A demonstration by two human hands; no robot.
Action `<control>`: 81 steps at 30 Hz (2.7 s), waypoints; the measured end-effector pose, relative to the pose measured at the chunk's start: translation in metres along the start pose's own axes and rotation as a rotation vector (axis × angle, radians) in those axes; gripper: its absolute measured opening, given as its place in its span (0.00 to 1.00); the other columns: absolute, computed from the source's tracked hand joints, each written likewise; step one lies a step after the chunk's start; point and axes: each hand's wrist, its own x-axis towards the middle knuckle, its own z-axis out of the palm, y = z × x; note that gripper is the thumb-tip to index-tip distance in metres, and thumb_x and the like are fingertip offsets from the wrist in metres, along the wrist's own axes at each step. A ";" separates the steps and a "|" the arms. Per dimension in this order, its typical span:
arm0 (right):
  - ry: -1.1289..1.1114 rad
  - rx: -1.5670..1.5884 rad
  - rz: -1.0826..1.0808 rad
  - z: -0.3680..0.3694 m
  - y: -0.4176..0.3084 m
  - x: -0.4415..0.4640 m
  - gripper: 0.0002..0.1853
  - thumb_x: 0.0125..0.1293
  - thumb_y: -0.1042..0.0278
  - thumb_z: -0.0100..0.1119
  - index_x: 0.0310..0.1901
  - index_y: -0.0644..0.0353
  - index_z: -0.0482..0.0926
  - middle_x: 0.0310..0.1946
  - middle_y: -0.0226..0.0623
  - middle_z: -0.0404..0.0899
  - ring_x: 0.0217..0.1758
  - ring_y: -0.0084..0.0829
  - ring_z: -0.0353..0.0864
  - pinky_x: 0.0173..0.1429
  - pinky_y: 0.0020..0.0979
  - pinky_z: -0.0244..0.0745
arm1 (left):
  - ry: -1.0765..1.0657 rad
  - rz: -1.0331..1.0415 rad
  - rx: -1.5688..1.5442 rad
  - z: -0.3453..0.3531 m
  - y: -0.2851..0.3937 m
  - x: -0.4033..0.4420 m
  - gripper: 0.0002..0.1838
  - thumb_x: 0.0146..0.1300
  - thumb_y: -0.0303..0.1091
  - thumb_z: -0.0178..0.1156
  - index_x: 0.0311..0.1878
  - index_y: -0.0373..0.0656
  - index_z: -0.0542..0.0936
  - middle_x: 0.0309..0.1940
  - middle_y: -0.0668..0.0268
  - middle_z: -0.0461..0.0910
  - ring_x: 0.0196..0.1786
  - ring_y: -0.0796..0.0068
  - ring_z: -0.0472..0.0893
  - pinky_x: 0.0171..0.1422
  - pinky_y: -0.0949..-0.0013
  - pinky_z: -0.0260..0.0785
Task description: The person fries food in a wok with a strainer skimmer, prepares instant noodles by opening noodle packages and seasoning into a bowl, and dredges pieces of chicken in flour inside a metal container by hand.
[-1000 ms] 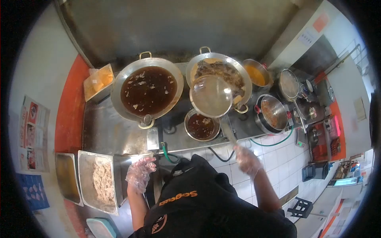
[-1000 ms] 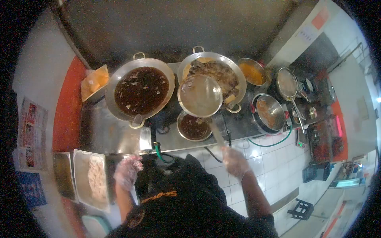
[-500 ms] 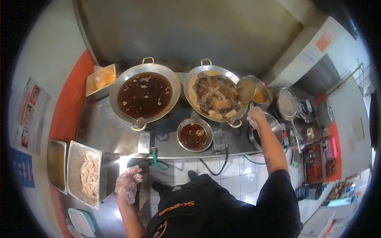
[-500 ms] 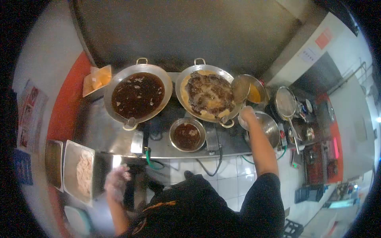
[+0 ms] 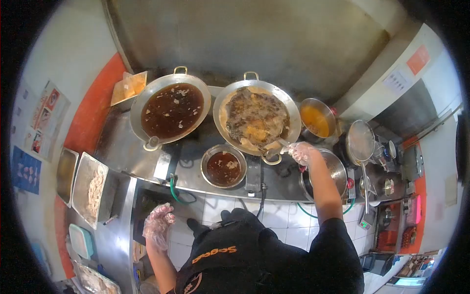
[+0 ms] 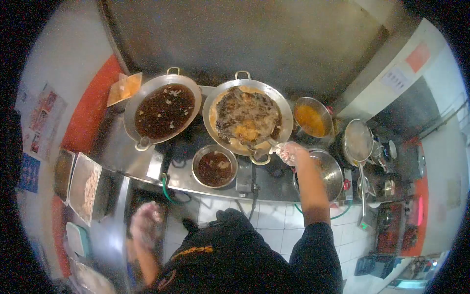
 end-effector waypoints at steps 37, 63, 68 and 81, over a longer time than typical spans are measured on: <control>0.523 -1.606 -0.366 0.020 -0.062 -0.012 0.13 0.56 0.67 0.51 0.30 0.70 0.81 0.33 0.57 0.80 0.35 0.52 0.81 0.39 0.45 0.74 | -0.123 -0.029 0.003 0.026 0.017 0.017 0.12 0.59 0.31 0.60 0.43 0.35 0.79 0.36 0.55 0.82 0.29 0.64 0.81 0.34 0.64 0.75; 0.830 -1.771 -0.513 0.109 -0.009 -0.108 0.13 0.59 0.70 0.48 0.41 0.66 0.80 0.44 0.57 0.79 0.50 0.53 0.79 0.54 0.46 0.73 | -0.129 0.075 0.010 0.025 0.016 -0.002 0.13 0.59 0.29 0.58 0.45 0.32 0.77 0.40 0.53 0.80 0.32 0.66 0.80 0.35 0.67 0.74; 0.974 -1.649 -0.410 0.088 -0.018 -0.099 0.12 0.57 0.72 0.50 0.38 0.68 0.80 0.42 0.60 0.79 0.48 0.55 0.79 0.52 0.45 0.74 | -0.106 0.082 -0.015 0.015 0.015 -0.008 0.14 0.57 0.30 0.60 0.45 0.32 0.77 0.38 0.54 0.81 0.31 0.65 0.80 0.36 0.65 0.74; -0.112 -0.204 0.054 -0.013 -0.008 -0.015 0.11 0.66 0.69 0.50 0.33 0.66 0.80 0.14 0.24 0.66 0.12 0.14 0.60 0.15 0.17 0.59 | -0.067 -0.002 0.001 -0.037 -0.022 0.000 0.14 0.56 0.35 0.63 0.44 0.40 0.78 0.36 0.59 0.82 0.28 0.66 0.78 0.32 0.65 0.71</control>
